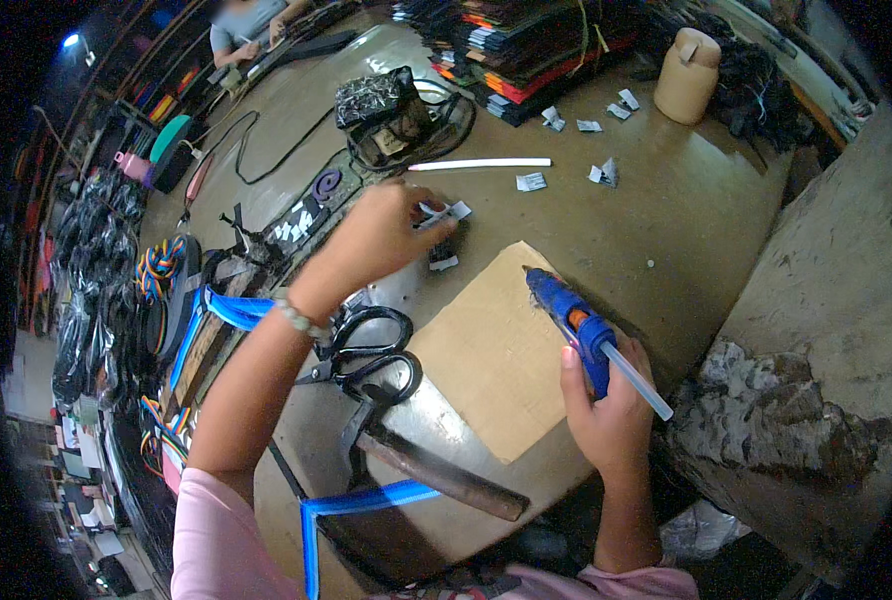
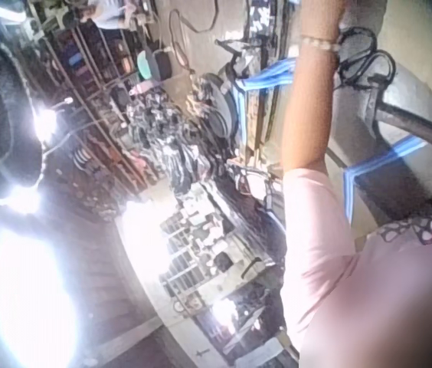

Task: The person assembles a strap assembly by applying hot glue to blue and black webbing pieces and attaching white plastic buckles. They repeatedly position the webbing, apply glue with a hot glue gun, press the buckles into place, and use a hammer to tap the buckles securely. The process is repeated for multiple buckle attachments along the webbing.

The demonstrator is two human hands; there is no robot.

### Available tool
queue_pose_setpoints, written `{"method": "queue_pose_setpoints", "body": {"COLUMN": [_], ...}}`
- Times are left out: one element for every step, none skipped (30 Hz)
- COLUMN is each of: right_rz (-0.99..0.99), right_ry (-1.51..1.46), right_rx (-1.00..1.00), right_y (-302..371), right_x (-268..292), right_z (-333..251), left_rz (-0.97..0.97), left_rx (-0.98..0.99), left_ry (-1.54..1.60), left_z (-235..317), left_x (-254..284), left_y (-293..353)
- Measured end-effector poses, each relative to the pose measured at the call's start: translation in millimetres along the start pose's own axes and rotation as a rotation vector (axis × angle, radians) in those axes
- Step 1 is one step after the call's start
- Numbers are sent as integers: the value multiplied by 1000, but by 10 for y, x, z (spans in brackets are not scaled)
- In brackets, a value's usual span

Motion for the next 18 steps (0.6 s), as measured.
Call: {"method": "queue_pose_setpoints", "body": {"right_rz": [24, 31, 40, 48, 56, 52, 68, 73, 63, 91, 102, 85, 95, 83, 74, 117, 159, 167], "right_ry": [-18, -24, -28, -31, -32, -33, -39, -46, -47, -56, -58, -61, -48, -37, -14, -84, -147, -231], "right_rx": [48, 50, 49, 64, 79, 63, 97, 98, 78, 98, 98, 93, 81, 67, 19, 62, 73, 101], "right_y": [1, -1, -3, -6, -8, -8, -5, 0, 5, 8, 14, 18, 19, 20, 11, 12, -6, -4], "right_x": [0, -3, -7, -9, -13, -15, -13, -13, -12, -13, -13, -23, -31, -43, -59, -61, -66, -65], "right_z": [-8, -10, -11, -14, -13, -10, -9, -4, 5, 10, 17, 27, 36, 47, 60, 66, 73, 75], "left_rz": [4, 59, 79, 94, 112, 99, 100, 100, 164, 218, 228, 235, 249, 198, 149, 100, 203, 240], "left_rx": [64, 38, 18, 8, -1, 21, 46, 72, 34, 35, 76, 133, 174, 327, 418, 569, 598, 667], "left_ry": [-47, -53, -58, -68, -113, -97, -89, -82, -12, 94, 161, 223, 255, 354, 642, 889, 1120, 1215], "left_z": [16, 0, -14, -32, -45, -67, -87, -97, -109, -117, -119, -118, -107, -100, -101, -102, -61, -53], "left_x": [-87, -128, -170, -199, -214, -203, -171, -121, -33, 65, 165, 265, 361, 442, 548, 644, 705, 810], "left_y": [49, 63, 55, 46, 55, 47, 42, 44, 51, 59, 80, 122, 169, 234, 316, 428, 620, 829]}}
Point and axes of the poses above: each hand's wrist, its own y-axis away from the middle knuckle, its own x-axis out of the back of the hand, z = x × y, the point moved 1 cm from there along -y, towards the middle knuckle, and after that the axes turned 9 degrees about z, right-handed, at the moved point
